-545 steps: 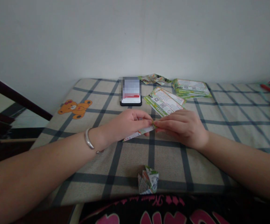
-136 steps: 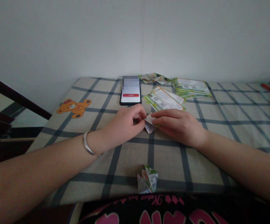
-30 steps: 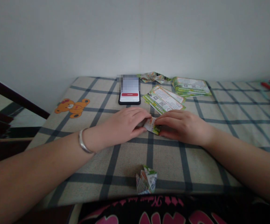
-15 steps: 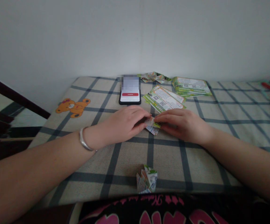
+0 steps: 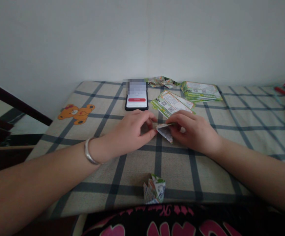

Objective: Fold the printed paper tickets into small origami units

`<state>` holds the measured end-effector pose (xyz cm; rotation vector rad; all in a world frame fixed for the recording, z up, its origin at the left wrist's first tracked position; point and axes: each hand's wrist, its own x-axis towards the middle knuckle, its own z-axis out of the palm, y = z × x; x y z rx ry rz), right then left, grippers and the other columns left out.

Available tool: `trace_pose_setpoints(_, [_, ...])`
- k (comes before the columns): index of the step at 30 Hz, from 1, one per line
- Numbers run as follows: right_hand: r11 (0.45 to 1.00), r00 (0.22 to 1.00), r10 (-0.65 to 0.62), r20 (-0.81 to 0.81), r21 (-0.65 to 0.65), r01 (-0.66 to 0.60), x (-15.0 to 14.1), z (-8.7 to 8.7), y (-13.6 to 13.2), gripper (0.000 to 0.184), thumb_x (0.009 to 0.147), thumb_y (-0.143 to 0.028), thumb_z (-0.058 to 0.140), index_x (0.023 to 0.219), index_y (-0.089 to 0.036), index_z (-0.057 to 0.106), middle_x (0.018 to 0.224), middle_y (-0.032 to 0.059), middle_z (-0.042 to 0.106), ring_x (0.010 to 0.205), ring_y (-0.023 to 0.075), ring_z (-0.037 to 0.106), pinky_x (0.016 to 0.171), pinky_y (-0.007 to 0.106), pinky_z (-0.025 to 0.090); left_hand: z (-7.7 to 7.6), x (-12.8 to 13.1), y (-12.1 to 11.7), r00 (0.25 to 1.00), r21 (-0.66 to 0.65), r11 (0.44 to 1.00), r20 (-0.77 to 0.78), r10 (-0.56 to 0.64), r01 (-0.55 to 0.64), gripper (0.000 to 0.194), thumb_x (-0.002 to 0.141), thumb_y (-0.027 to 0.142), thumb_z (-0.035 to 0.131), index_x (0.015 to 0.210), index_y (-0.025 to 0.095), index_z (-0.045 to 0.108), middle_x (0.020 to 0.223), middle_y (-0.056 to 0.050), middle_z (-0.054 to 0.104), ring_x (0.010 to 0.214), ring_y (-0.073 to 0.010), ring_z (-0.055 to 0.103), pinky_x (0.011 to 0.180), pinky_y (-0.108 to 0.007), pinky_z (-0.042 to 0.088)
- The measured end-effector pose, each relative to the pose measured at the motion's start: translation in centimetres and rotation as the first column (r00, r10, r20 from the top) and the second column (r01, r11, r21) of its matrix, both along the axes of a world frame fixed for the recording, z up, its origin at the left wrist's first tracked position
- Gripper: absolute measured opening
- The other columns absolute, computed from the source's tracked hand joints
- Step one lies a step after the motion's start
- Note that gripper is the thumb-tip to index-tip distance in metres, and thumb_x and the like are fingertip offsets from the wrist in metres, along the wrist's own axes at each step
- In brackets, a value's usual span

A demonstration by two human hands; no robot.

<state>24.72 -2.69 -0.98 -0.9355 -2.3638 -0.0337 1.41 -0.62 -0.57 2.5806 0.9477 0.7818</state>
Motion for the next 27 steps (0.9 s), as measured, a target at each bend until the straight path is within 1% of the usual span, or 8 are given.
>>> trace_pose_setpoints(3, [0.999,0.997,-0.045,-0.055,-0.004,0.045,-0.4,0.3,-0.2,0.022,0.078,-0.006,0.055,0.097,-0.018,0.061,0.09,0.0038,0.062,0.075,0.0133,0.059,0.064,0.024,0.046,0.0,0.2,-0.3,0.992,-0.156,0.987,0.129,-0.009,0.029,0.021,0.087,0.028,0.062,0.103,0.018,0.054,0.094,-0.002,0.066,0.09,-0.0161,0.062,0.082,-0.033,0.05])
trace_pose_setpoints(5, [0.999,0.997,-0.053,-0.059,-0.007,0.053,-0.6,0.4,-0.4,0.021,0.079,-0.008,0.057,0.097,-0.017,0.061,0.088,0.0034,0.061,0.072,0.0127,0.057,0.062,0.023,0.045,-0.1,0.3,-0.4,0.985,-0.219,0.975,0.173,-0.004,0.043,0.021,0.087,0.03,0.063,0.101,0.018,0.055,0.094,-0.001,0.065,0.089,-0.0152,0.063,0.08,-0.031,0.051])
trace_pose_setpoints(9, [1.0,0.998,0.006,-0.055,0.0,-0.006,-1.0,0.5,-0.7,0.009,0.087,-0.018,0.06,0.095,-0.015,0.063,0.083,0.0025,0.06,0.064,0.0095,0.054,0.057,0.021,0.042,-0.1,0.5,-0.5,0.982,-0.218,0.976,0.182,0.058,-0.017,0.011,0.087,0.027,0.061,0.094,0.019,0.057,0.089,0.001,0.064,0.085,-0.0138,0.061,0.076,-0.03,0.05])
trace_pose_setpoints(14, [0.995,0.997,0.057,-0.061,0.087,-0.051,-0.9,0.4,-0.7,0.005,0.09,-0.021,0.06,0.092,-0.017,0.062,0.081,0.0018,0.061,0.068,0.0102,0.056,0.059,0.022,0.043,-0.1,0.7,-0.6,0.982,-0.248,0.968,0.176,0.075,-0.03,0.014,0.083,0.027,0.064,0.093,0.019,0.058,0.085,0.001,0.064,0.078,-0.0132,0.061,0.07,-0.027,0.049])
trace_pose_setpoints(19, [0.988,0.996,0.069,-0.05,0.139,-0.062,-1.0,0.3,-1.0,0.004,0.089,-0.021,0.06,0.09,-0.017,0.06,0.08,0.0032,0.061,0.07,0.0127,0.059,0.06,0.024,0.046,-0.2,1.0,-1.1,0.982,-0.22,0.973,0.161,0.101,-0.064,0.008,0.079,0.018,0.064,0.086,0.018,0.059,0.078,0.003,0.063,0.071,-0.0111,0.059,0.064,-0.024,0.046])
trace_pose_setpoints(23, [0.988,0.996,0.089,-0.027,0.132,-0.085,-1.3,0.4,-1.3,0.004,0.089,-0.02,0.059,0.09,-0.016,0.061,0.08,0.0045,0.062,0.071,0.0139,0.06,0.06,0.025,0.047,0.1,1.1,-1.2,0.969,-0.163,0.983,0.216,0.12,-0.085,0.003,0.08,0.016,0.062,0.078,0.018,0.061,0.069,0.005,0.062,0.064,-0.0092,0.057,0.061,-0.023,0.043])
trace_pose_setpoints(25, [0.989,0.995,0.101,-0.004,0.107,-0.1,-1.5,0.6,-1.3,0.009,0.089,-0.024,0.061,0.092,-0.016,0.062,0.082,0.0054,0.063,0.072,0.0149,0.061,0.06,0.026,0.047,0.2,1.1,-1.1,0.963,-0.11,0.99,0.244,0.118,-0.093,0.005,0.08,0.014,0.062,0.077,0.017,0.062,0.069,0.005,0.062,0.064,-0.0087,0.057,0.062,-0.022,0.043])
trace_pose_setpoints(27, [0.989,0.991,0.13,-0.014,0.08,-0.128,-1.5,0.8,-1.4,0.022,0.088,-0.035,0.064,0.096,-0.015,0.064,0.087,0.0075,0.064,0.077,0.0172,0.062,0.064,0.029,0.05,0.4,1.0,-1.0,0.96,-0.03,0.994,0.261,0.106,-0.102,0.006,0.08,0.011,0.062,0.078,0.016,0.063,0.072,0.003,0.063,0.067,-0.0091,0.058,0.064,-0.022,0.044])
